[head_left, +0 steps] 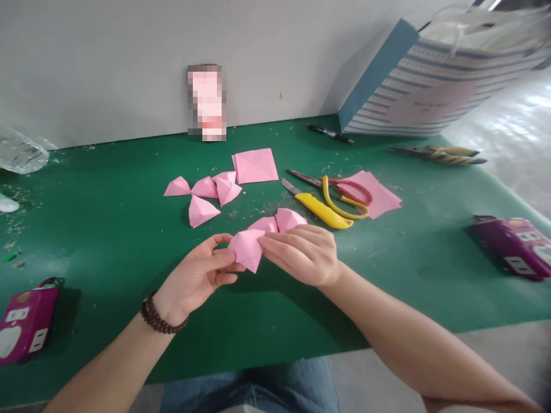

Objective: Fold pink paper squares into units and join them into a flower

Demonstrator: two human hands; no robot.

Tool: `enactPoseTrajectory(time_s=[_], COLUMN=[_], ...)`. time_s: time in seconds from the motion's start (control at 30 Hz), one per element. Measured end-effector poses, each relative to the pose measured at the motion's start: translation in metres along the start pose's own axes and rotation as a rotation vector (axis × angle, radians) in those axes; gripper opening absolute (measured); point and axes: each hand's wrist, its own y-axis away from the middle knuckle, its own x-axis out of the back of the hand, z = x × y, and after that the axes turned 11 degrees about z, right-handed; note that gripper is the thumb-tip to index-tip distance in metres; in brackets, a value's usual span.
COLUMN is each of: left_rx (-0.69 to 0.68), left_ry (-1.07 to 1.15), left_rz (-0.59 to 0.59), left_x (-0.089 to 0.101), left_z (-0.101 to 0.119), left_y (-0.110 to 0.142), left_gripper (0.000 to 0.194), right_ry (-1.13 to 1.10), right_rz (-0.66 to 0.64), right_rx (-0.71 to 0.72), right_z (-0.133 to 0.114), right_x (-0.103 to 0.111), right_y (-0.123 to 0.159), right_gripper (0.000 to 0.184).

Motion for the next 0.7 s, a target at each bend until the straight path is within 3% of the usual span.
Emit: enactPoseTrajectory(time_s=[0.1,0.2,0.27,0.33,0.4,0.5,0.57,0.7], left_rx=[-0.151,-0.302,-0.355,-0.385,-0.386,-0.350,-0.322,-0.287], left_ry=[-0.082,-0.182,-0.240,-0.304,-0.410,-0.638,-0.782,-0.889], left_rz=[0.090,0.171,0.179,0.170,0.152,0.117,0.081,0.015], left_x=[0.001,0.003,0.004,0.005,0.007,0.013,0.017,0.020], left_z=[0.000,0.000,-0.001,-0.002,-0.001,0.004,0.008,0.014], left_y=[-0.003,-0.005,-0.006,-0.006,-0.006,-0.007,-0.008,-0.012], left_gripper=[0.038,0.043,0.044,0.044,0.041,0.037,0.032,0.028], right_ry=[-0.131,-0.385,-0.577,-0.673,-0.588,-0.235,-0.074,-0.018], right_rz=[-0.053,-0.102,-0.142,-0.196,-0.183,-0.037,-0.008,-0.262], right_rx=[-0.221,-0.623,-0.877,-1.004,-0.982,-0.802,-0.682,-0.397], right_z=[-0.003,-0.005,-0.005,-0.004,0.001,0.016,0.027,0.032], right_x=[-0.008,-0.013,-0.012,-0.007,0.002,0.018,0.026,0.025], right_y=[-0.002,-0.006,-0.011,-0.015,-0.019,-0.022,-0.022,-0.018], right_gripper=[0.021,0.030,0.026,0.022,0.024,0.016,0.011,0.025])
